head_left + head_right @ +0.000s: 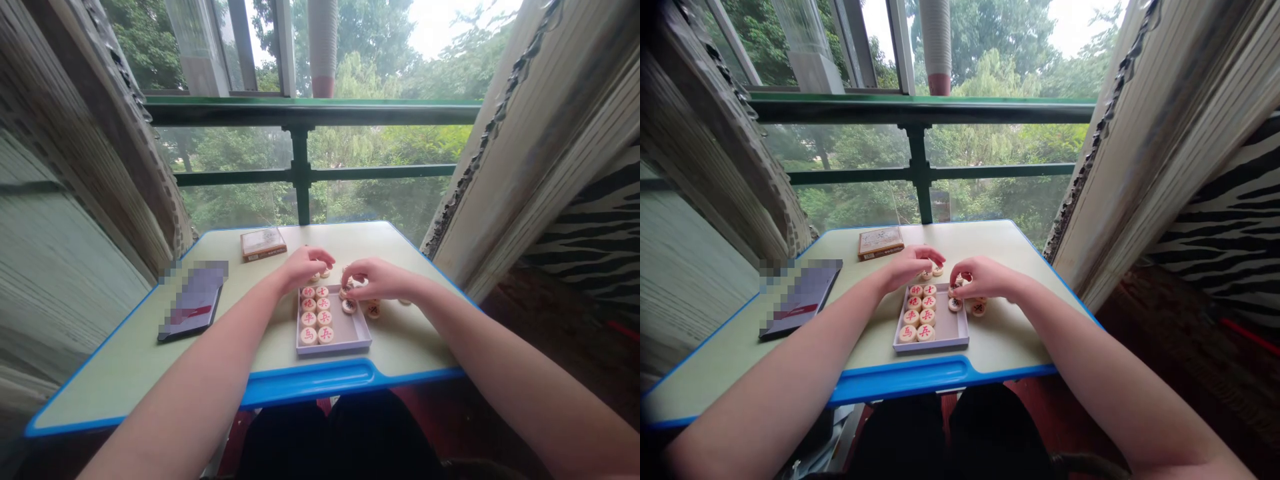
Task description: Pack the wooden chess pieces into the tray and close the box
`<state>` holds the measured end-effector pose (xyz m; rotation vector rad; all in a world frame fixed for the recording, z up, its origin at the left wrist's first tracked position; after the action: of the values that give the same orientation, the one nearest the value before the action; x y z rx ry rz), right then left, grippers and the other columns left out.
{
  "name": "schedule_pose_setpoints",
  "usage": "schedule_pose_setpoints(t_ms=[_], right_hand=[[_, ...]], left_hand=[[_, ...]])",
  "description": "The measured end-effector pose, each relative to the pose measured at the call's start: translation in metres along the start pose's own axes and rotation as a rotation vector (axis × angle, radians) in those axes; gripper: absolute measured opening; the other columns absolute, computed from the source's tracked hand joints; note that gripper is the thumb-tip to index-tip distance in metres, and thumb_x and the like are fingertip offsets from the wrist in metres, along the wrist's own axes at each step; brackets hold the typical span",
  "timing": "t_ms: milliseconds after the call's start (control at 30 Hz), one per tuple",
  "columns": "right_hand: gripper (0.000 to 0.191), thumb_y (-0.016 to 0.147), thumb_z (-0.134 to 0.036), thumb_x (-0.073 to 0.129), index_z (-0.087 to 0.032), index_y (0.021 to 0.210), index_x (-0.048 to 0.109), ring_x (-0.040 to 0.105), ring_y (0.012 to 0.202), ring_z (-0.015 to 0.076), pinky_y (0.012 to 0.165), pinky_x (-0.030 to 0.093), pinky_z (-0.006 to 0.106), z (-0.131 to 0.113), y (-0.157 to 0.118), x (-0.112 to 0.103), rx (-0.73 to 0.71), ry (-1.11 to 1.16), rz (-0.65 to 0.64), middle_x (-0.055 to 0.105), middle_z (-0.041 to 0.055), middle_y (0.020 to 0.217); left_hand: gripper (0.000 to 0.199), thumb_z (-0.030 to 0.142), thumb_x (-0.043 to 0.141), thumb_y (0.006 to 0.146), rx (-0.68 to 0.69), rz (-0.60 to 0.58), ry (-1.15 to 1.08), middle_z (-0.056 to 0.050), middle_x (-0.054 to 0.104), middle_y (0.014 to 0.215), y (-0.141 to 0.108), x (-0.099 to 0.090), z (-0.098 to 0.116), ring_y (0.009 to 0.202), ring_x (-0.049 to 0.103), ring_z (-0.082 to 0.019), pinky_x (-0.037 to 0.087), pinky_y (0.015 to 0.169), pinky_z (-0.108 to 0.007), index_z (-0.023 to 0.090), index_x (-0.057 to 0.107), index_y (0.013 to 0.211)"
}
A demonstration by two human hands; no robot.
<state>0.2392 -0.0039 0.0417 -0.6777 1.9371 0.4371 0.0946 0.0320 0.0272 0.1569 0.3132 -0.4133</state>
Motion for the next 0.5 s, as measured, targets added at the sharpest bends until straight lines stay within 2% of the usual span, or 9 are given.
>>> schedule_pose_setpoints(t_ms=[500], right_hand=[[0.024, 0.072, -0.035, 0.059, -0.019, 0.089, 0.066, 0.049, 0.064, 0.0119, 0.057, 0.035, 0.022, -0.0013, -0.0005, -0.001, 0.01, 0.034, 0.003, 0.054, -0.0006, 0.071]], left_hand=[[0.03, 0.012, 0.046, 0.051, 0.0, 0.0, -0.108, -0.004, 0.065, 0.071, 0.0012, 0.0001, -0.0052, 0.07, 0.055, -0.014, 0.04, 0.06, -0.024, 0.013, 0.067, 0.073]])
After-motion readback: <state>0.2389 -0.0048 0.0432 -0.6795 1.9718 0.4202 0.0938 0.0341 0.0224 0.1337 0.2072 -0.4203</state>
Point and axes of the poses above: each hand's wrist, its own y-axis towards the middle knuckle, its own x-axis out of the palm, z = x × y, the point moved 5 cm from there along y, towards the middle knuckle
